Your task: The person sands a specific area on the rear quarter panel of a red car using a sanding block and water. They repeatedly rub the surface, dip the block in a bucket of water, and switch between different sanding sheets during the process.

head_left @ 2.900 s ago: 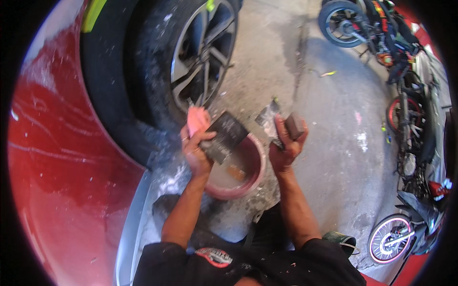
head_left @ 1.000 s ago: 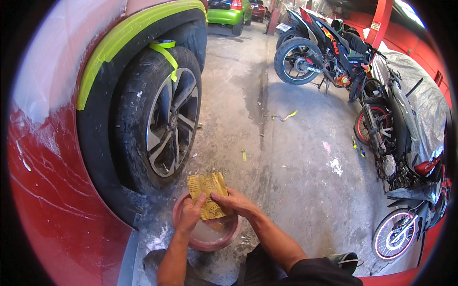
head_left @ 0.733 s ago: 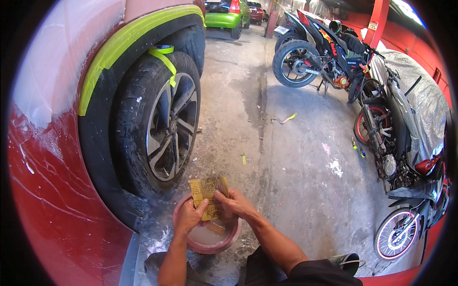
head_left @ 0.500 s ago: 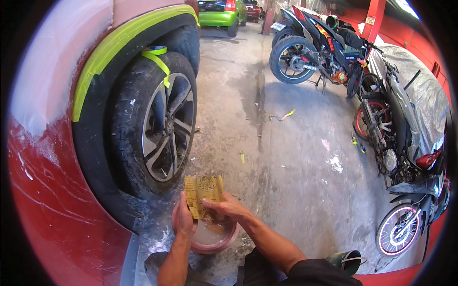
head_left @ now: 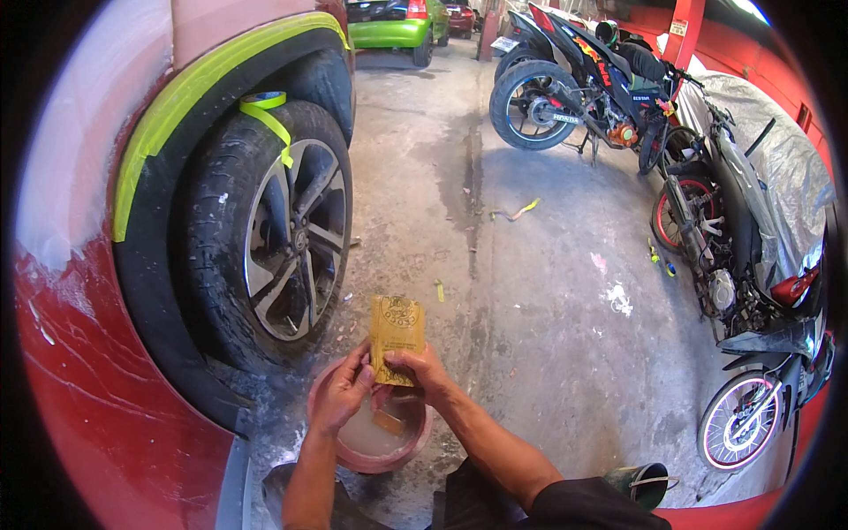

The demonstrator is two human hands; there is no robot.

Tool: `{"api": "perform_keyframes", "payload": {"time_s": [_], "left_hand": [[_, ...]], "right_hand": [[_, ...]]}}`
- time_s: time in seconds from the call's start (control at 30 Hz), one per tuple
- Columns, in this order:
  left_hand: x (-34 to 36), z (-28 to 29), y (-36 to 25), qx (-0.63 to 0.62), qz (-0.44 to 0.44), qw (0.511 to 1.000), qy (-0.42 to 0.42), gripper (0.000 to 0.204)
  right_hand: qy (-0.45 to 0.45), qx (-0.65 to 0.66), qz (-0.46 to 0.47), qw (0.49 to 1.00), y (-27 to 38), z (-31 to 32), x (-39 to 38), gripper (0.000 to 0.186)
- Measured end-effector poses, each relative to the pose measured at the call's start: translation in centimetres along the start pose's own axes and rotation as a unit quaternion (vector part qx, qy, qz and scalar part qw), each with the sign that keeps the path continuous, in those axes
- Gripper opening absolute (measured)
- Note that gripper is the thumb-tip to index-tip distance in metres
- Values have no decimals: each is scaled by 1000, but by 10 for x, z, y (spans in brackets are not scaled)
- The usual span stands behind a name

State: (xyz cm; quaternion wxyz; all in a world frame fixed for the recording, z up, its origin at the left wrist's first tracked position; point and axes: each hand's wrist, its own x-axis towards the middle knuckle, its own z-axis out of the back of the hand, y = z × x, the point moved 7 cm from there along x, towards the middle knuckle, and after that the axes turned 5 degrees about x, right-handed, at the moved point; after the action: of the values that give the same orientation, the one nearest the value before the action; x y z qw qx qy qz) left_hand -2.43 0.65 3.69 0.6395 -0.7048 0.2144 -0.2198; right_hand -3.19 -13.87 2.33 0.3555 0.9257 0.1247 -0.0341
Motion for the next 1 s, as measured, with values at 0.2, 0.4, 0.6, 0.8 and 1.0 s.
{"api": "perform_keyframes", "payload": {"time_s": [0.2,0.4,0.6,0.8,1.0], "left_hand": [[4,-2,59,-29,13,999,-31,80],[0,-21,45,232,-218,909,-270,95],[0,-13,50,230,-58,941,-241,50],[23,38,64,-323,-6,914,-247,25],[38,54,31,136,-78,927,-342,28]], "right_hand": [[-158,20,-57,986,-33,54,10,32],[-164,30,-99,981,-37,63,11,38],[-292,-372,131,871,-1,88,5,67],[-424,-50,262,866,67,85,-36,54],[-423,4,330,844,94,100,-49,47]]}}
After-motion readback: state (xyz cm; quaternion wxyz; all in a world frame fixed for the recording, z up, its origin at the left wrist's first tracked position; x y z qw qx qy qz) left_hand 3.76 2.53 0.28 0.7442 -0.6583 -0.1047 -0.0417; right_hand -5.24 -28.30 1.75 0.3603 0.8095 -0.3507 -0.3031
